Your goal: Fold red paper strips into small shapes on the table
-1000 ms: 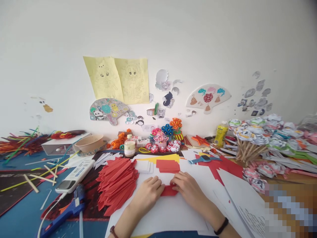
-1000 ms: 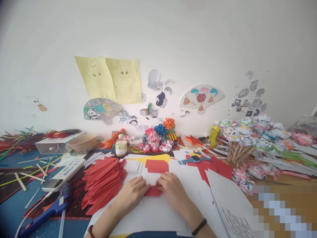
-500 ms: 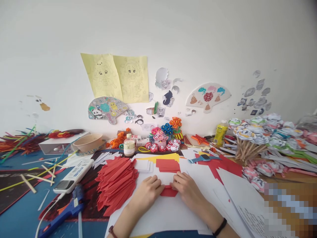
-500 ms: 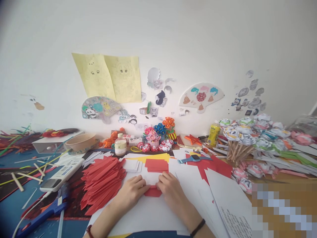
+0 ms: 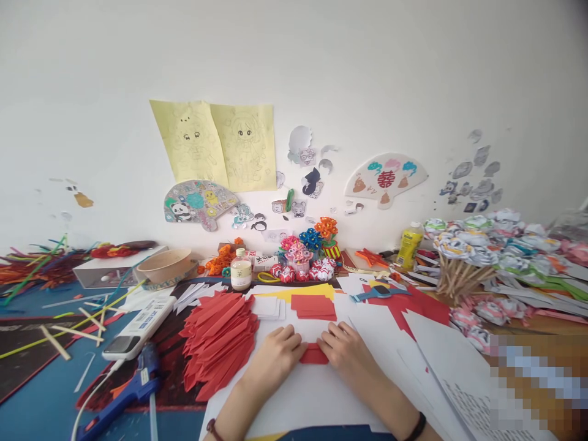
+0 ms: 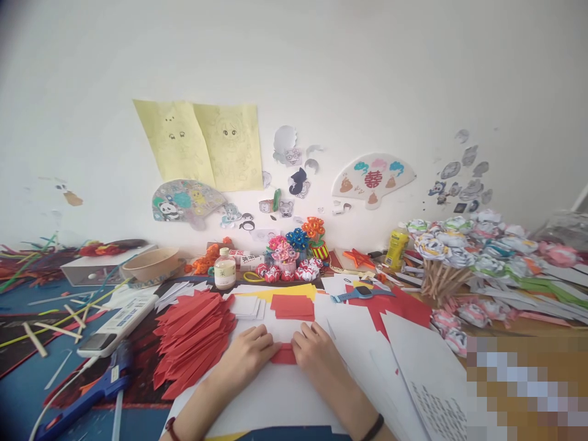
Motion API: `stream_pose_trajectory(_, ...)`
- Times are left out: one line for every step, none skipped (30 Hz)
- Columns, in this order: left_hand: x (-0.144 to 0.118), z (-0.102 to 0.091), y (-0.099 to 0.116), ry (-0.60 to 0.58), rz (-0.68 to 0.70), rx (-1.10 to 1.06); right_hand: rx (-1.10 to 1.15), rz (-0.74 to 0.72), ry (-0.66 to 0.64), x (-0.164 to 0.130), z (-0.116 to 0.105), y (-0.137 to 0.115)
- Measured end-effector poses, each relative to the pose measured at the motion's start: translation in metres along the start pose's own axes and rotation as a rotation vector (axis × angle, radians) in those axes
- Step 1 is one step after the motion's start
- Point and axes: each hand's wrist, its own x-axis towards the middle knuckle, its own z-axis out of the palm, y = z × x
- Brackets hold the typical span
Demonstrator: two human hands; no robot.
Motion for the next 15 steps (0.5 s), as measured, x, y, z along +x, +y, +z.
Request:
stream_pose_trajectory(0.0001,0.0002,-0.0003,-0.001,-0.005,0.003,-0.013,0.007,-0.001,-0.0002,-0.0001,-0.0008)
stream_pose_trajectory(0.0001,0.0004,-0.0005,-0.002,-0.009,0.006,-0.024,0.013,-0.001,-0.0003,-0.0003,-0.0016)
stream_pose_trajectory(0.0002,0.0004,-0.0007,-0.005,-0.011,0.009,-0.033,0.017,-0.001,-0.0006,-0.0005,-0.0023)
stream_pose_trajectory(0.0002,0.0004,-0.0008,-0.007,-0.011,0.011,-0.04,0.019,0.0,-0.0008,-0.0006,-0.0029)
stream_pose_trajectory(0.0002,0.0003,-0.001,-0.009,-0.008,0.014,-0.046,0.019,0.002,-0.001,-0.0007,-0.0034)
stream_pose_trajectory(0.0002,0.0003,-0.0011,-0.011,-0.003,0.016,-0.051,0.016,0.004,-0.0012,-0.0007,-0.0037)
stream_pose_trajectory(0.0002,0.0003,-0.0012,-0.011,0.001,0.017,-0.054,0.01,0.007,-0.0013,-0.0006,-0.0039)
stream_pose_trajectory(0.0001,0.0004,-0.0013,-0.011,0.003,0.016,-0.055,0.0,0.01,-0.0014,-0.0005,-0.004)
stream_pose_trajectory(0.0001,0.0006,-0.0016,-0.01,0.003,0.012,-0.056,-0.011,0.015,-0.0014,-0.0005,-0.004)
stream_pose_trajectory(0.0,0.0009,-0.0018,-0.008,0.001,0.007,-0.058,-0.022,0.021,-0.0014,-0.0005,-0.004)
stream_pose_trajectory(-0.0001,0.0013,-0.0022,-0.006,-0.002,0.0,-0.061,-0.033,0.026,-0.0012,-0.0008,-0.0039)
stream_pose_trajectory(-0.0003,0.0018,-0.0025,-0.004,-0.007,-0.008,-0.064,-0.042,0.03,-0.001,-0.0013,-0.004)
stream_pose_trajectory(-0.0005,0.0024,-0.0028,-0.001,-0.011,-0.016,-0.068,-0.047,0.031,-0.0007,-0.0021,-0.0042)
stream_pose_trajectory(-0.0008,0.0029,-0.0032,0.003,-0.016,-0.024,-0.072,-0.049,0.029,-0.0004,-0.0029,-0.0045)
stream_pose_trajectory(-0.001,0.0034,-0.0034,0.007,-0.02,-0.033,-0.077,-0.047,0.025,-0.0001,-0.0038,-0.0048)
